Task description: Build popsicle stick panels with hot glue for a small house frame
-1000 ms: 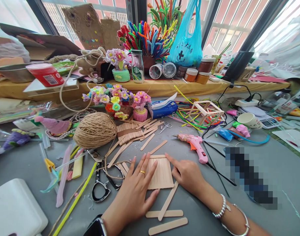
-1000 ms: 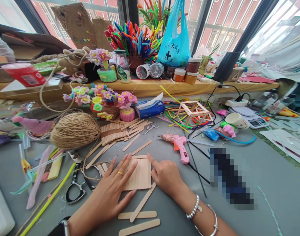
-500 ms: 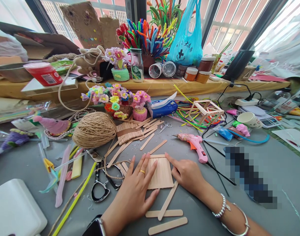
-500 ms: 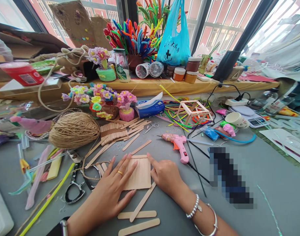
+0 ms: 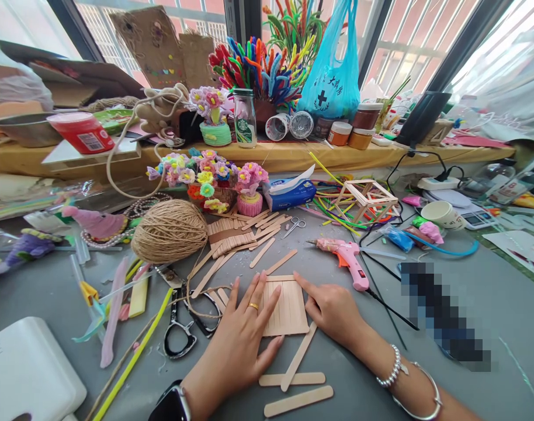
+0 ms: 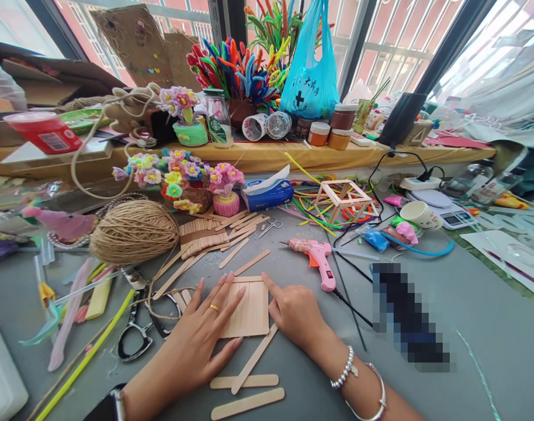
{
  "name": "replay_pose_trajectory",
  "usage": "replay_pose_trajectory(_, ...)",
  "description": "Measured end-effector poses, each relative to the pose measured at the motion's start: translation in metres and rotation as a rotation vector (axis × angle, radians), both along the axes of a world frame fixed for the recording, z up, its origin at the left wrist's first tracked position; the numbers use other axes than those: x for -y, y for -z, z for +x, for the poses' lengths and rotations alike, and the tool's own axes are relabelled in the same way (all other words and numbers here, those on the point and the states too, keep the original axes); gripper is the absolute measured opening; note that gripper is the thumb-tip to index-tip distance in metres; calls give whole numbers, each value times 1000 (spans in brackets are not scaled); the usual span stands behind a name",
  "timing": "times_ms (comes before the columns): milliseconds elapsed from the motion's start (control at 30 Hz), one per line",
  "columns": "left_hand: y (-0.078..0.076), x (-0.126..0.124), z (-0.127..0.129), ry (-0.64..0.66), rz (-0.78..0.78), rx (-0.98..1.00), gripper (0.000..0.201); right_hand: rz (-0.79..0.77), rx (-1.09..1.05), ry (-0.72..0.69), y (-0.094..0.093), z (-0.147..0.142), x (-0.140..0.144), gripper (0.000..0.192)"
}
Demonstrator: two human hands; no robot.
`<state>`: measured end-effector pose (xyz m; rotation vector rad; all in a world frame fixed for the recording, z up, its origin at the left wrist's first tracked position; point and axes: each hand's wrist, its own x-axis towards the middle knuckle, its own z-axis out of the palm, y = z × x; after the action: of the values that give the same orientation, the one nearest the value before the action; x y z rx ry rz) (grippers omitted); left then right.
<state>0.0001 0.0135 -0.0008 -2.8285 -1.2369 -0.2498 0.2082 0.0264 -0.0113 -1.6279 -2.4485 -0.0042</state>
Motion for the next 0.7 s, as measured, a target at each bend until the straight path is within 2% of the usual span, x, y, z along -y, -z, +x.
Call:
replay_pose_trajectory(567,3,-1,-2,11,33,26,63,-4,-12,-11,1,-1,-1,52)
replay_pose_trajectory(700,4,-1,-2,-24,32,50,66,-6,-63,45,2,0,-1,51)
